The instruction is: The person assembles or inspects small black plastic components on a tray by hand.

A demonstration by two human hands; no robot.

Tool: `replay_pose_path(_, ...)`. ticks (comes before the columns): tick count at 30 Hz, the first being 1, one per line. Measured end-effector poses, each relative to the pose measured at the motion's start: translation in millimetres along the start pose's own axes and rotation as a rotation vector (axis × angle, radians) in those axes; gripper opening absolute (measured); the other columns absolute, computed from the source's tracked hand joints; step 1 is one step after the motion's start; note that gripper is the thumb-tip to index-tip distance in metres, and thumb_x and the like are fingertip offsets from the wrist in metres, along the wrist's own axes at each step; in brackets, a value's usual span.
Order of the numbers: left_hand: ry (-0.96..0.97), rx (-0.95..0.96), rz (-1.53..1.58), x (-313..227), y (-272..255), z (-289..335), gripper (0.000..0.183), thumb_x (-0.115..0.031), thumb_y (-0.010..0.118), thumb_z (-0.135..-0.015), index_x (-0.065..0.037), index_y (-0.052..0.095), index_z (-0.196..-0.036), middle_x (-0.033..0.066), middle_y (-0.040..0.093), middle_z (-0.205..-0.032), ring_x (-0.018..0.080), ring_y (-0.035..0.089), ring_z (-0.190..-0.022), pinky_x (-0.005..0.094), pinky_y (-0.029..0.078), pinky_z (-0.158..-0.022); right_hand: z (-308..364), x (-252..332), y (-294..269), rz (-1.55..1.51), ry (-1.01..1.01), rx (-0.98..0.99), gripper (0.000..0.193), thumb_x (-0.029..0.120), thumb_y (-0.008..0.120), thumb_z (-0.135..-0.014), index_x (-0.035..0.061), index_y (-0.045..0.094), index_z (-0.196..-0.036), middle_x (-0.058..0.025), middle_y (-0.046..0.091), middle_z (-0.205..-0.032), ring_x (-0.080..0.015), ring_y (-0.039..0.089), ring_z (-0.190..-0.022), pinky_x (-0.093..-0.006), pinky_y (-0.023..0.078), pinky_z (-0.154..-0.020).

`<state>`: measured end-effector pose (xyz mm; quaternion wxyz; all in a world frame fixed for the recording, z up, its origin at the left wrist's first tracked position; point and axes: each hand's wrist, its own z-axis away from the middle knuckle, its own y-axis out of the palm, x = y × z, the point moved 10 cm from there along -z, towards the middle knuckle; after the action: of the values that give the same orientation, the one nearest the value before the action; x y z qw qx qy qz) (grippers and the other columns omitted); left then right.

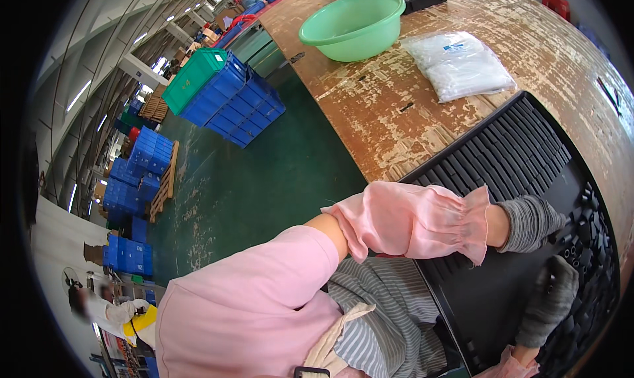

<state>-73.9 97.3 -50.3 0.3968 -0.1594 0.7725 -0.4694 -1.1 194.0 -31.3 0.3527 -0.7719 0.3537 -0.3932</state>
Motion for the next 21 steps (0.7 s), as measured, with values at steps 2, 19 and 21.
replay_pose_path(2,-0.034,0.044,0.007,-1,4,1,0.027,-0.019,0.064,-0.067,-0.005,0.059,-0.089,0.0155,0.063,-0.074,0.0349,0.062,-0.075,0.0395,0.05,-0.066,5,-32,-7,-0.581,0.298,-0.158,0.024,0.005,0.056,-0.086,0.0009,0.058,-0.11,-0.0053,0.061,-0.104,-0.0145,0.055,-0.096,-0.0239,0.043,-0.083)
replay_pose_path(19,0.127,0.132,0.755,-44,-2,10,0.028,-0.024,0.072,-0.065,-0.009,0.068,-0.087,0.009,0.067,-0.078,0.0236,0.064,-0.073,0.0319,0.051,-0.066,11,-32,-17,-0.851,0.478,0.183,0.016,0.021,0.057,-0.086,0.0063,0.052,-0.082,0.0028,0.051,-0.067,-0.0042,0.042,-0.057,-0.0178,0.033,-0.051)
replay_pose_path(21,0.21,0.088,0.688,-54,1,5,0.028,-0.022,0.072,-0.063,-0.007,0.067,-0.086,0.0113,0.066,-0.081,0.0262,0.064,-0.077,0.0338,0.05,-0.069,12,-30,-20,-0.778,0.539,0.109,0.015,0.02,0.058,-0.086,0.0068,0.053,-0.081,0.0031,0.05,-0.065,-0.0041,0.043,-0.056,-0.0183,0.033,-0.05)
